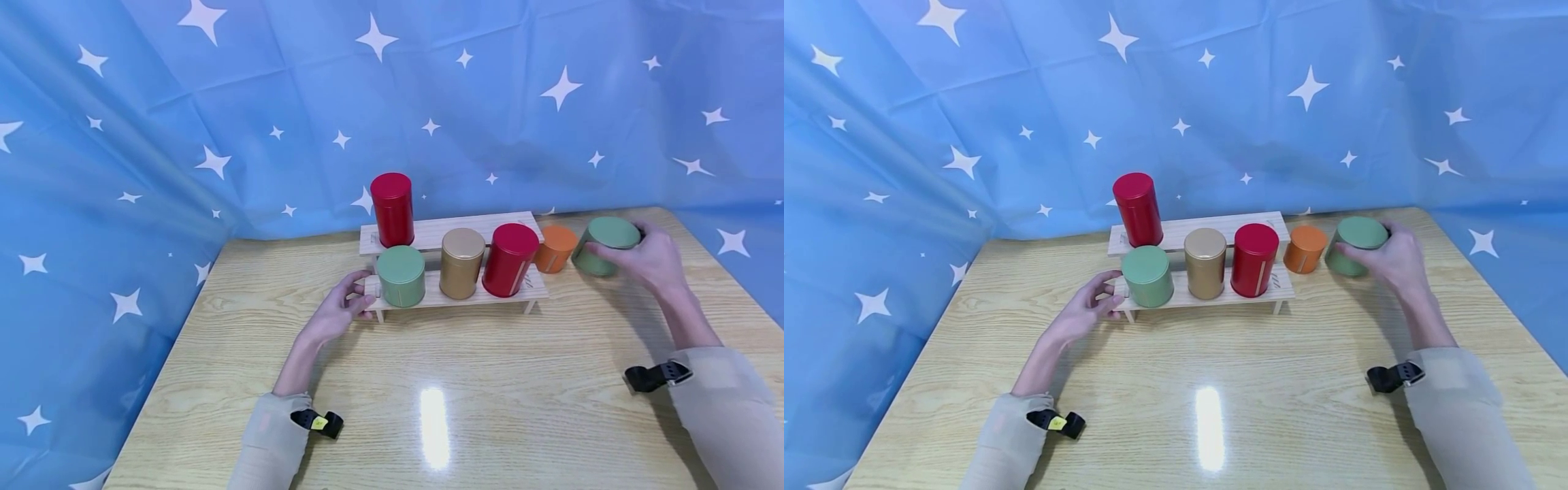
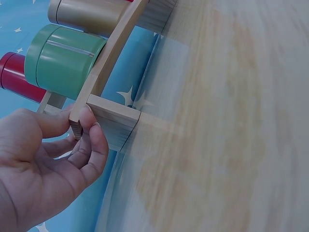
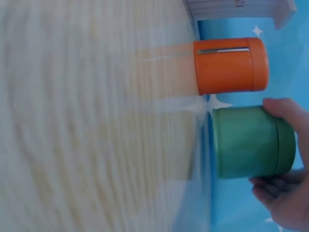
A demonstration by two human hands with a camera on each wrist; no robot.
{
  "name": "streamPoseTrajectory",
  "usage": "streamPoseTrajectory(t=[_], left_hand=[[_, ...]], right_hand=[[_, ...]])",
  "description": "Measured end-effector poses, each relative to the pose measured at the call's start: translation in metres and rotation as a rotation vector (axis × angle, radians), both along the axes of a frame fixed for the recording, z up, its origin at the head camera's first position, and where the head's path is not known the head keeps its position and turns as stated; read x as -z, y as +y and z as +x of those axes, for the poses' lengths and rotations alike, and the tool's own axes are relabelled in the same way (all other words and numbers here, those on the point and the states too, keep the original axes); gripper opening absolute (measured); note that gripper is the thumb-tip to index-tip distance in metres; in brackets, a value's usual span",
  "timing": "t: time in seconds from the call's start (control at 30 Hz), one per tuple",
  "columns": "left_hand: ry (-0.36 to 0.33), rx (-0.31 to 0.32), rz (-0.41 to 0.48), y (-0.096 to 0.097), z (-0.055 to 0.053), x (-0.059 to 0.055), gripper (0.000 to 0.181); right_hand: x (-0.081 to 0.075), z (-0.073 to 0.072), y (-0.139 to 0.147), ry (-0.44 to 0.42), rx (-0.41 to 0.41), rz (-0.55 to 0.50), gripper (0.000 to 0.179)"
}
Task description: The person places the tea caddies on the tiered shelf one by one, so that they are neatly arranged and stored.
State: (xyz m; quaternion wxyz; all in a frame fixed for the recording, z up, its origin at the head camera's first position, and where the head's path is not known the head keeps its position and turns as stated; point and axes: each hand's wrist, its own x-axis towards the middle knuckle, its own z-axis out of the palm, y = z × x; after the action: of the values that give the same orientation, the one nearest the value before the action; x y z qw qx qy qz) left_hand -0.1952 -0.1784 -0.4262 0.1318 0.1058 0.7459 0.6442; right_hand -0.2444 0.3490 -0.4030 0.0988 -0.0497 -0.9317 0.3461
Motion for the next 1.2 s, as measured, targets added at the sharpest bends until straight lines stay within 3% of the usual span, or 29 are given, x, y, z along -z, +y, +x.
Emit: streamPoseTrajectory(t=[0.4,0.73,1.2], left_hand=[[-0.003,-0.001,-0.019,0.000,0.001,-0.002,0.052],[-0.021,-0.004,0.013,0.001,0.002,-0.004,0.053],[-0.023,-0.005,0.015,0.001,0.003,-0.005,0.055]], right_hand=[[-0.017,0.005,-0.008,0.174,0.047,0.034,0.074],[-0.036,0.009,-0.016,0.194,0.051,0.061,0.080],[-0.071,0.009,-0.043,0.342,0.037,0.043,0.075]])
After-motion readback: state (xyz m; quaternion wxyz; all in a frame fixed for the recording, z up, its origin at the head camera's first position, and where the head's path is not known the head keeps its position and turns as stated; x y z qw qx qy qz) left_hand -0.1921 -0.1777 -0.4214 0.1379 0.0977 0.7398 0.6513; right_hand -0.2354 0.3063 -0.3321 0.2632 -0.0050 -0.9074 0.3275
